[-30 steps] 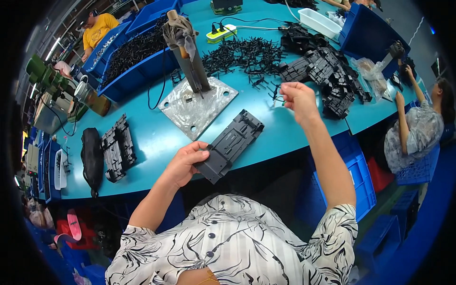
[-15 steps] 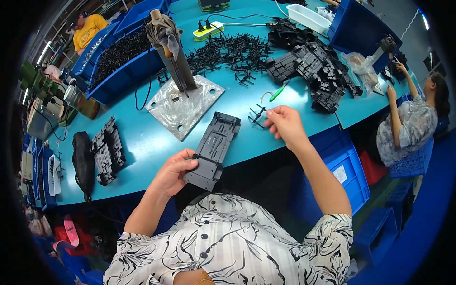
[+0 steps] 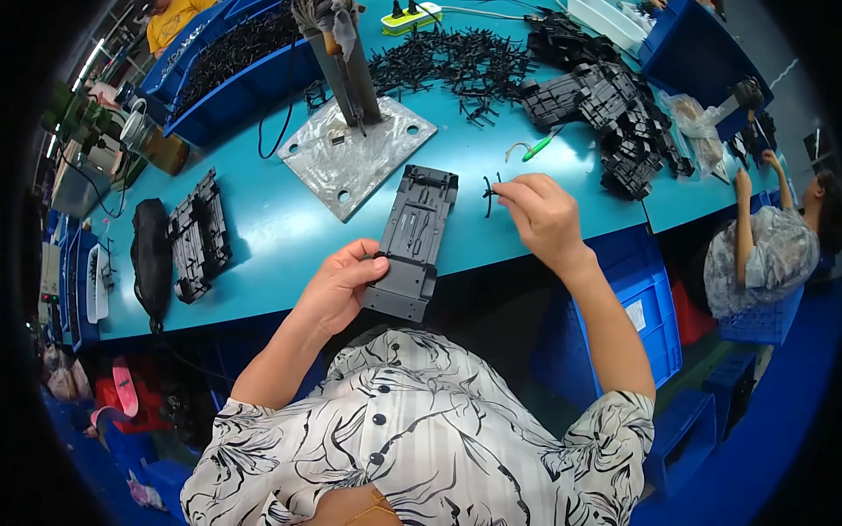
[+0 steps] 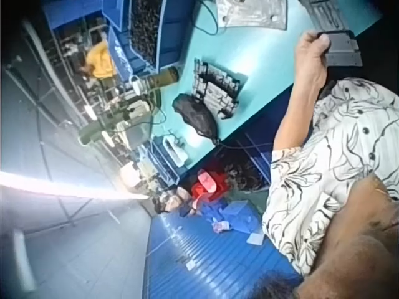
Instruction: Assembling the bottom chassis of a toy car using a stationary power screwdriver.
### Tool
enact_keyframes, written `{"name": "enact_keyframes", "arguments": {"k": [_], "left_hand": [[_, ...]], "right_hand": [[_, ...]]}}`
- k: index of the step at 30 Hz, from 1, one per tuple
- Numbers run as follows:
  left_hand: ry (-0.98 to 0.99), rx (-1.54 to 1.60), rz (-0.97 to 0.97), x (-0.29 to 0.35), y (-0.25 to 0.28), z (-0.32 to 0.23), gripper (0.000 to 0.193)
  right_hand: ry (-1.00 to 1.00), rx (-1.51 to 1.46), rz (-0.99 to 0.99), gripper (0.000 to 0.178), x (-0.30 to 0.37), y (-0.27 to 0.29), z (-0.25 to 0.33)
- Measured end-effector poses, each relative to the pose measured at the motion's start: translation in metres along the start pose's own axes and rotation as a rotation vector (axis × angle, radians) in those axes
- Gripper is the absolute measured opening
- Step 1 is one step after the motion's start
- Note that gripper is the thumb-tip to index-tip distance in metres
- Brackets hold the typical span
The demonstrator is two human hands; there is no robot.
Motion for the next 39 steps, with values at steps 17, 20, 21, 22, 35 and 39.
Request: {"name": "enact_keyframes", "arguments": {"k": [17,20,21,22,35,39], "left_hand": [[-0.051,-0.046,0.037,-0.001,-0.02,0.01,0.005],[-0.075,-0.073,0.036,-0.001,-0.017,0.014,0.005],[-0.101,-0.091,0.05,-0.002,-0.016,0.015,0.005],[-0.099,-0.091,0.05,-0.001,-0.017,0.017,0.005],[-0.367,-0.091,-0.108,0.004,-0.039,0.011,0.008],[-0.409,-0.128,-0.139,0.005,-0.039,0.012,0.008]], "right_hand": [[0.122,-0.2,0.057,0.031,0.009,-0.029,0.105],[0.101,-0.251,0.042,0.029,0.012,-0.031,0.106],[0.099,-0.253,0.042,0.029,0.014,-0.033,0.107],[0.092,-0.265,0.054,0.029,0.016,-0.035,0.108],[-0.289,-0.37,-0.244,0.029,0.039,-0.026,0.109],[-0.527,-0.518,-0.282,0.028,0.049,-0.033,0.104]]}}
Point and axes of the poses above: each hand's wrist, its own x-axis away from the middle knuckle, its own y-axis out of the back of the hand, z = x × y, the point moved 5 cm from there along -x, towards the middle knuckle, and after that the axes turned 7 degrees about -x, right-handed, at the moved point
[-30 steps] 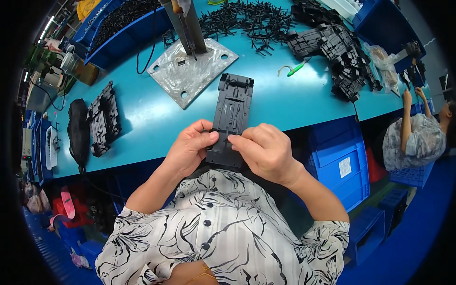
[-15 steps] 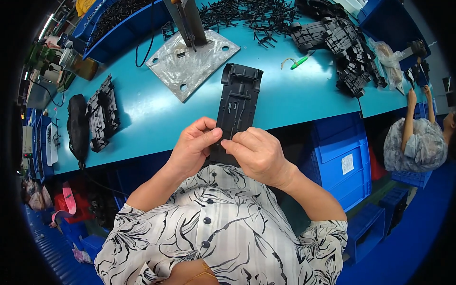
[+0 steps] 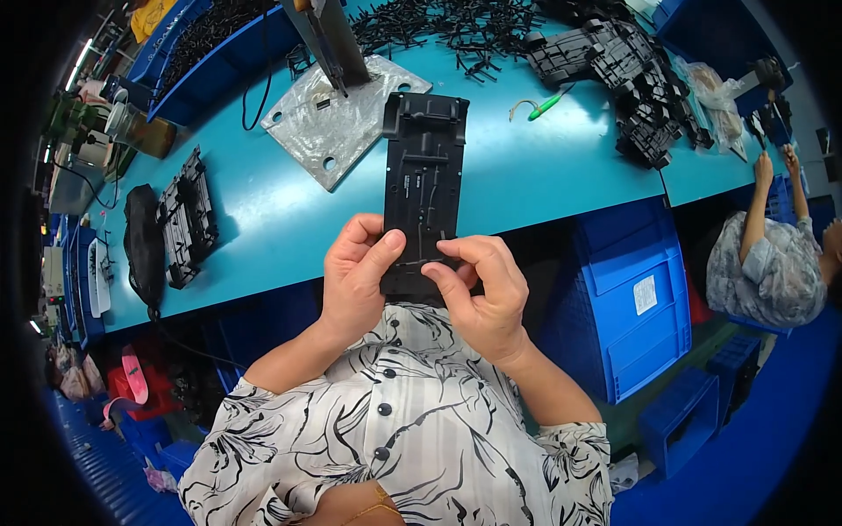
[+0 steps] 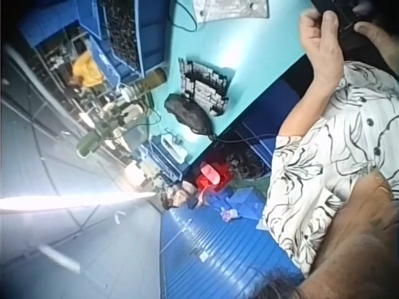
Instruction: Assembling the bottom chassis of a toy car using a stationary power screwdriver.
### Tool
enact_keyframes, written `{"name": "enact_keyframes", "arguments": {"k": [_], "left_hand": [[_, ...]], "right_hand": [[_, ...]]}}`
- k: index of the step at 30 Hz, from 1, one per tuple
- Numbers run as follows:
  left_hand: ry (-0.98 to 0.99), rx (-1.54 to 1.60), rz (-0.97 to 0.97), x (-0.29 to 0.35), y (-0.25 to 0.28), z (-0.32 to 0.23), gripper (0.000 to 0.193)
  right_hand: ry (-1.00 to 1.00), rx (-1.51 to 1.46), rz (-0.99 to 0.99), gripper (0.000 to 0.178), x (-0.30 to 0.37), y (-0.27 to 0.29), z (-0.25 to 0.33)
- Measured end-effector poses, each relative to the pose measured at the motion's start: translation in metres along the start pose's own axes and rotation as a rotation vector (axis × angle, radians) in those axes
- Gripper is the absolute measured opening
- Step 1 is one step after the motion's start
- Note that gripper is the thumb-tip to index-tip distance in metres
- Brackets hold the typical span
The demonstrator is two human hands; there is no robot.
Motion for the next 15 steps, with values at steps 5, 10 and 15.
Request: {"name": "enact_keyframes", "arguments": {"k": [5,10,15], "left_hand": [[-0.006,-0.023,0.01,0.0028,0.0012,0.0072,0.006],[0.016,0.003,0.0,0.0021,0.006,0.0115,0.007],[0.011,0.033,-0.004,0.003,0.0076,0.0116,0.007]], "right_hand": [[0.173,0.141,0.077,0.027,-0.0017,0.0018,0.0051],[0.255,0.186,0.077,0.027,-0.0007,-0.0029,0.004],[0.255,0.17,0.04,0.025,0.0022,-0.0046,0.0048]]}}
Point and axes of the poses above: each hand's wrist, its own x-axis away from the middle knuckle, its own y-axis out of the back of the hand, z = x × y, the point moved 5 cm from there along -x, towards the middle knuckle, and after that the axes turned 7 degrees about -x, right-handed, at the moved point
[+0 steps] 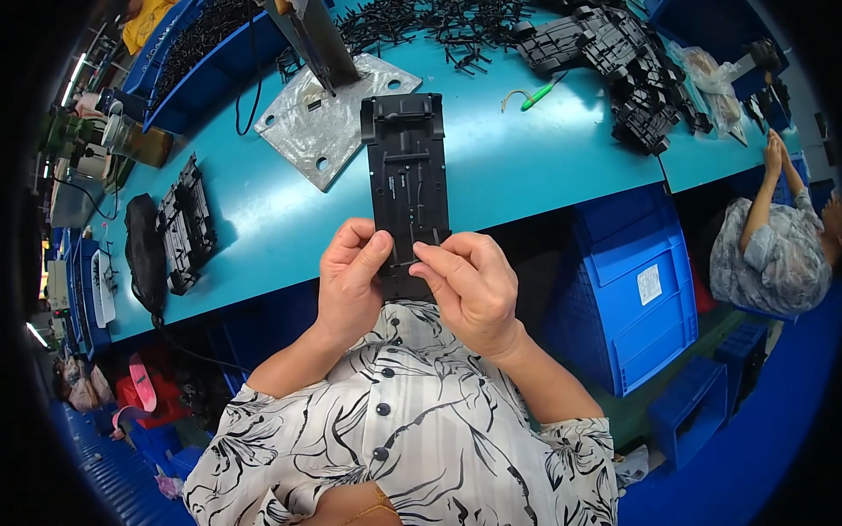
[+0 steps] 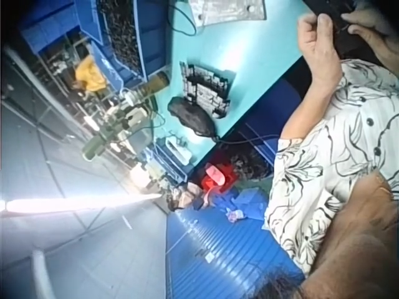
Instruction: Assembling the bottom chassis of a toy car using a stationary power screwdriver.
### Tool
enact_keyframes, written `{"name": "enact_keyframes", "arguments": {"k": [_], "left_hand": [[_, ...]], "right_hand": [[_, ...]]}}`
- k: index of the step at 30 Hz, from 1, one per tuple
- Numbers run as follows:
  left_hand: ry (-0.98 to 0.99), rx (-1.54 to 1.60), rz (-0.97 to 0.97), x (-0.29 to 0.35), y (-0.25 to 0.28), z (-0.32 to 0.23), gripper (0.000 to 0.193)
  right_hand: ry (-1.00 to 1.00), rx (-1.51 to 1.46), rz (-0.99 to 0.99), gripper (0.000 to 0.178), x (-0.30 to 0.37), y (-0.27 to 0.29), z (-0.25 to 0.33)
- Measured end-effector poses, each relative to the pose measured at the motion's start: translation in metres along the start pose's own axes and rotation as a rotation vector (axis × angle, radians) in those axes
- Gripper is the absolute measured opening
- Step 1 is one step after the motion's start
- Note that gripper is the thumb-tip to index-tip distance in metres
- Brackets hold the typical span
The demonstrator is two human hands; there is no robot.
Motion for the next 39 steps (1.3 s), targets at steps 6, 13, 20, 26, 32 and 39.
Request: {"name": "enact_keyframes", "arguments": {"k": [6,13,20,26,32,39], "left_hand": [[0.009,0.005,0.021,0.0,0.002,0.002,0.007],[-0.023,-0.021,0.057,0.001,-0.005,-0.007,0.011],[-0.162,-0.066,0.003,0.008,-0.006,-0.007,0.015],[-0.163,-0.083,0.012,0.011,-0.004,-0.003,0.014],[-0.173,-0.098,0.026,0.014,-0.003,-0.003,0.014],[-0.222,-0.091,0.032,0.018,-0.005,-0.005,0.014]], "right_hand": [[-0.015,-0.005,-0.024,0.026,0.001,-0.001,-0.001],[-0.135,-0.081,-0.014,0.025,0.003,-0.003,-0.002],[-0.639,-0.512,-0.194,0.012,0.018,-0.007,-0.023],[-0.605,-0.426,-0.123,0.005,0.014,-0.007,-0.024],[-0.73,-0.505,-0.096,0.004,0.012,-0.007,-0.021],[-0.796,-0.61,-0.085,0.007,0.012,-0.008,-0.026]]}}
Point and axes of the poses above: each hand's wrist, its own x-axis away from the middle knuckle, its own y-axis out of the back of the hand, z = x × y, the point moved 5 cm from there along -x, towards the middle knuckle, and after that the axes turned 7 degrees about -x, right-handed, at the moved point
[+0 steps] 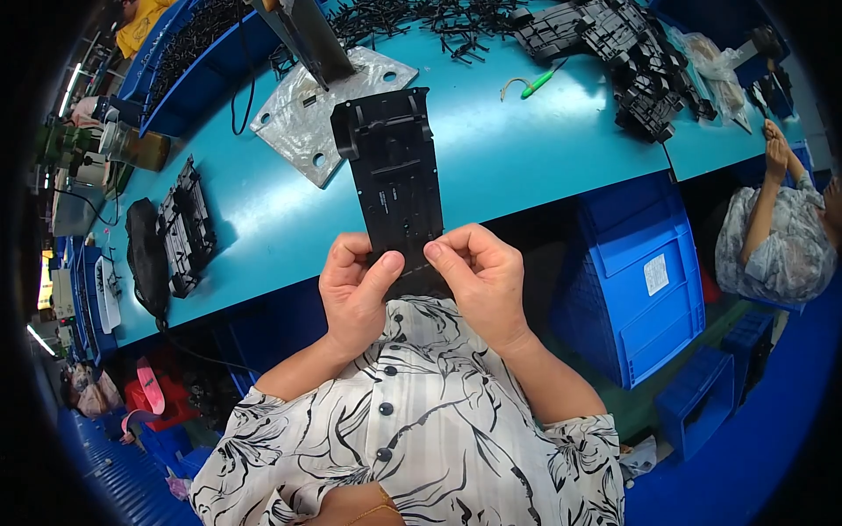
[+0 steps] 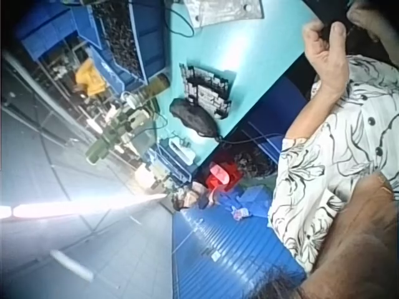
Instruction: Assembling the bottom chassis of a toy car using a stationary power screwdriver.
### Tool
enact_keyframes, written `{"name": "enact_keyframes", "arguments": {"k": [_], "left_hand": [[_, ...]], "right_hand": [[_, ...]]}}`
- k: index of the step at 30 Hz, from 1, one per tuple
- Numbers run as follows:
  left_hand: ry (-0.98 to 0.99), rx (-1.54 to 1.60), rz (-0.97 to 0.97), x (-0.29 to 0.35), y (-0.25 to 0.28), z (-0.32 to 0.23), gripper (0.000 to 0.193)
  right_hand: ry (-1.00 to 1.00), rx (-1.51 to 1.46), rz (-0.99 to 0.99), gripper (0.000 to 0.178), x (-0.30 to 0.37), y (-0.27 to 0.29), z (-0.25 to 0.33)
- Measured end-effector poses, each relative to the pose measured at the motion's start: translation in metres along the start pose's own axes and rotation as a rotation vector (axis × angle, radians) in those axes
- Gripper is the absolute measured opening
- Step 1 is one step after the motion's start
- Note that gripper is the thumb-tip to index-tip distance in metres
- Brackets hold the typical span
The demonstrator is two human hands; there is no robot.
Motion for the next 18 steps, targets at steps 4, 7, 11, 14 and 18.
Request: {"name": "enact_keyframes", "arguments": {"k": [4,7,11,14,18], "left_hand": [[0.007,-0.011,-0.027,0.0016,-0.0011,0.0,0.014],[0.001,-0.018,-0.03,0.0012,-0.0011,-0.0015,0.015],[-0.009,-0.038,-0.052,0.0036,-0.003,-0.0041,0.015],[-0.046,-0.076,-0.068,0.0044,-0.006,-0.0079,0.015],[-0.037,-0.093,-0.061,0.0059,0.0,-0.0054,0.016]], "right_hand": [[-0.011,-0.009,0.022,0.007,-0.0014,0.0016,-0.0018],[-0.01,-0.017,0.023,0.007,-0.0014,0.0001,0.0014],[0.113,0.015,-0.032,0.007,0.0028,-0.0018,0.002],[0.139,0.011,-0.042,0.006,0.0042,-0.0012,0.0016],[-0.022,-0.012,0.0,0.006,-0.0001,0.002,0.0042]]}}
Point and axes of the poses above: each hand's wrist, its own x-axis away from the middle knuckle, its own y-axis out of the back of the hand, z = x × y, the point moved 5 cm from there along -x, towards the middle knuckle, and after that the axes turned 7 degrees about -x, right-handed, at the moved point
